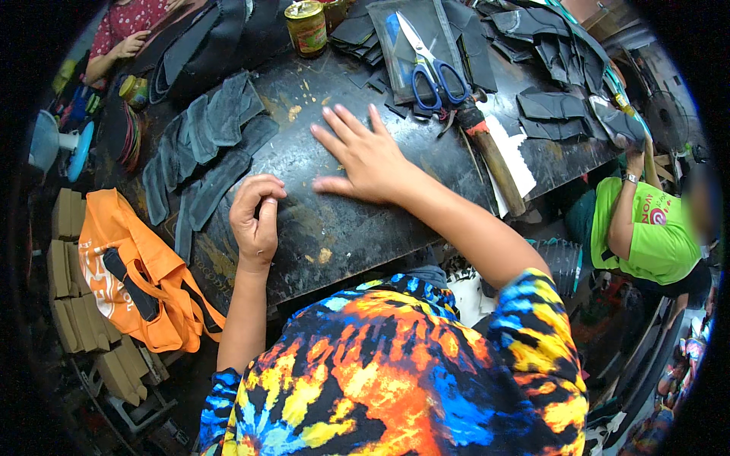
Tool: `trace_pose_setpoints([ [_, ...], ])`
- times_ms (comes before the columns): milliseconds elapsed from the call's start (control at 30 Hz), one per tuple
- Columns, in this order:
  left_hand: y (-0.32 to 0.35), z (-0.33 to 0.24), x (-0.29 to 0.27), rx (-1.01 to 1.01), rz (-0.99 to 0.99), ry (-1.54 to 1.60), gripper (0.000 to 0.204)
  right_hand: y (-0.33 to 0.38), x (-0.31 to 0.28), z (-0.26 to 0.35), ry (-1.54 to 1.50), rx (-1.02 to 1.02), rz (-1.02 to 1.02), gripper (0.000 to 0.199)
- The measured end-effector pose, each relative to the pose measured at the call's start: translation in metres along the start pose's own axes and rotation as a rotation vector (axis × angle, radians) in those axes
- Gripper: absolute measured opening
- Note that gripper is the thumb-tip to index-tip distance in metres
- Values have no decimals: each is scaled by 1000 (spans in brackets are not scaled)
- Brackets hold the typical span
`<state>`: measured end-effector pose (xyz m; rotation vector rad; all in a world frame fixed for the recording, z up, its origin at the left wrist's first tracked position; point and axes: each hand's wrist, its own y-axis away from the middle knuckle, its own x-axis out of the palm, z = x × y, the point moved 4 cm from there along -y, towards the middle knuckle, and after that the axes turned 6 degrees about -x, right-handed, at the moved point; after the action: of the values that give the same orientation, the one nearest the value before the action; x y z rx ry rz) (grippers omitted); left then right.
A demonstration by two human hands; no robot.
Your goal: The person repeatedly rubs small black rubber pieces on a workbench surface, then picks up and places them back down. The person also wipes the workbench with their hand and handles a small yellow container. The actions are repetitive and do not show a clear final state.
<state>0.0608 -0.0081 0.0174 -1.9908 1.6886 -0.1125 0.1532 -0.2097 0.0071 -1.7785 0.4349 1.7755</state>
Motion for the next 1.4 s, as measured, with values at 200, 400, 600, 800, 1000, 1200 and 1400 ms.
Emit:
trace_pose_setpoints([
  [200,3,-1,-1,-67,-36,28,13,-40,19,-7,-27,-8,-89,103],
  [400,7,10,-3,-194,-148,162,25,65,-26,27,-180,-79,208,99],
  [600,4,17,-2,-271,-168,178,24,8,2,-1,-10,-30,28,102],
  [800,7,19,-8,-257,-230,268,27,-9,9,1,31,13,-7,101],
  [1000,7,21,-7,-262,-215,267,29,60,-34,7,-164,-8,199,91],
  [1200,7,23,-11,-252,-273,304,27,3,-30,-29,-123,-4,-26,90],
  [1400,8,26,-15,-294,-290,330,29,-18,12,2,7,-41,2,115],
])
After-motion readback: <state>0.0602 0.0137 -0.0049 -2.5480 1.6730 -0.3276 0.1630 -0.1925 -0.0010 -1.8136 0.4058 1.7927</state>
